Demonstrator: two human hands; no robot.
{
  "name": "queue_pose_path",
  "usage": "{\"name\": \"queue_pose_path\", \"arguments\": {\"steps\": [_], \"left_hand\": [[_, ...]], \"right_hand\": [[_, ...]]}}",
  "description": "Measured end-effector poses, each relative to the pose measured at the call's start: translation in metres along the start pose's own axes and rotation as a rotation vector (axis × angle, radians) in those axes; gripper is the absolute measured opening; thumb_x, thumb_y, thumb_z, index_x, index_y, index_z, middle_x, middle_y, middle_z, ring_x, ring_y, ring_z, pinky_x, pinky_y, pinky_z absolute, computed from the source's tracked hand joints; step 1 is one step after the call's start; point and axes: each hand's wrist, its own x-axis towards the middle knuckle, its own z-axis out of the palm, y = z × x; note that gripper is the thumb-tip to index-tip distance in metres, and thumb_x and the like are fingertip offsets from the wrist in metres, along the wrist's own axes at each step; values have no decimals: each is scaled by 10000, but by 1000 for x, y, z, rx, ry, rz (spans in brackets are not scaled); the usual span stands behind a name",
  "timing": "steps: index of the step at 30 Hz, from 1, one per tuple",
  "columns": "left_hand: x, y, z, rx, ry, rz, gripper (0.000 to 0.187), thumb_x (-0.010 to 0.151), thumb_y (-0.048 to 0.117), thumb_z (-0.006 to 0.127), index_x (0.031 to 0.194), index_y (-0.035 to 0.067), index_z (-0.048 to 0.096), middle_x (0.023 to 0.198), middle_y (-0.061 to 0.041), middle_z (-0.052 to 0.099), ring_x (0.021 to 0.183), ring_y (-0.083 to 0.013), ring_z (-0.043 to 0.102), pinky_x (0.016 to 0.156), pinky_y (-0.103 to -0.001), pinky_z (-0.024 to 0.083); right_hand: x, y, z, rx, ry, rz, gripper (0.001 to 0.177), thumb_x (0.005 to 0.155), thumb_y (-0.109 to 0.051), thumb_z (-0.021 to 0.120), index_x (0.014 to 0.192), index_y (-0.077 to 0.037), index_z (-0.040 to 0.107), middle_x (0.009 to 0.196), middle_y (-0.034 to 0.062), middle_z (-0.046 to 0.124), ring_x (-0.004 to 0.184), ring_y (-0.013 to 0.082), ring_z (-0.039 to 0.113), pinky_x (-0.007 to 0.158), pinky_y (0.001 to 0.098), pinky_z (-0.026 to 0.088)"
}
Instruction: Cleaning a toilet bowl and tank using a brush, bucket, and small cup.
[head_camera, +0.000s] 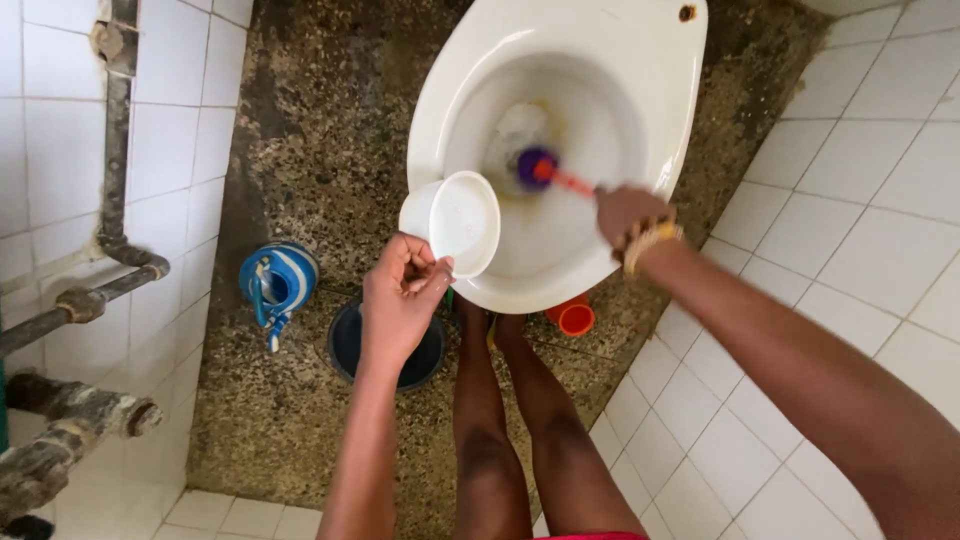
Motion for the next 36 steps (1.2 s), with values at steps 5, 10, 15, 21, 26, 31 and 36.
{"name": "queue_pose_path", "arguments": {"steps": [5, 10, 15, 21, 26, 31, 36], "left_hand": [[-5, -8, -4, -83, 15, -28, 178, 955, -20, 716, 943, 23, 544, 810, -8, 551, 733, -73, 543, 658, -203, 480], [-6, -11, -3, -251, 0, -14, 159, 965, -27, 679, 936, 24, 531, 859, -18, 584, 816, -75, 649, 766, -245, 617], [-5, -15, -8, -247, 19, 0, 168, 959, -27, 682, 947, 22, 522, 872, -10, 582, 817, -79, 646, 770, -260, 630], [-3, -28, -10, -264, 56, 9, 166, 965, -28, 673, 955, 29, 517, 861, -14, 592, 811, -78, 645, 757, -271, 630], [-2, -31, -5, -292, 52, 15, 174, 981, -27, 672, 958, 34, 511, 873, -30, 590, 819, -90, 646, 751, -281, 613], [-6, -23, -11, -407, 18, 22, 160, 991, -29, 655, 972, 28, 507, 907, -30, 592, 848, -98, 659, 776, -287, 617], [3, -12, 3, -314, 10, 12, 157, 955, -44, 667, 956, 24, 525, 878, -35, 627, 827, -105, 680, 768, -282, 634]], "right_hand": [[33, 8, 93, -115, 49, -75, 448, 1173, -247, 301, 1307, 72, 584, 1054, 231, 712, 896, 380, 732, 742, 511, 597], [-5, 11, 3, -282, -43, -114, 570, 1023, -94, 434, 1562, 17, 284, 1025, 271, 706, 898, 368, 753, 762, 480, 631], [-43, -35, -12, -7, -120, 32, 492, 1100, -137, 345, 1564, 20, 296, 954, 241, 768, 863, 360, 785, 765, 477, 643], [-44, -40, 83, 262, 30, -201, 265, 1048, -174, 419, 1178, 4, 567, 884, 313, 669, 833, 487, 662, 782, 580, 500], [-34, -24, 87, 288, 107, -242, 295, 1075, -215, 393, 1129, 25, 556, 855, 296, 670, 804, 474, 664, 737, 551, 529], [-53, 43, 68, -86, 97, -244, 382, 1017, -216, 420, 1333, -38, 542, 875, 235, 702, 809, 388, 712, 700, 530, 582], [38, 28, 56, -98, 149, -170, 385, 1073, -205, 355, 1304, 49, 528, 952, 251, 706, 836, 401, 720, 744, 526, 595]]}}
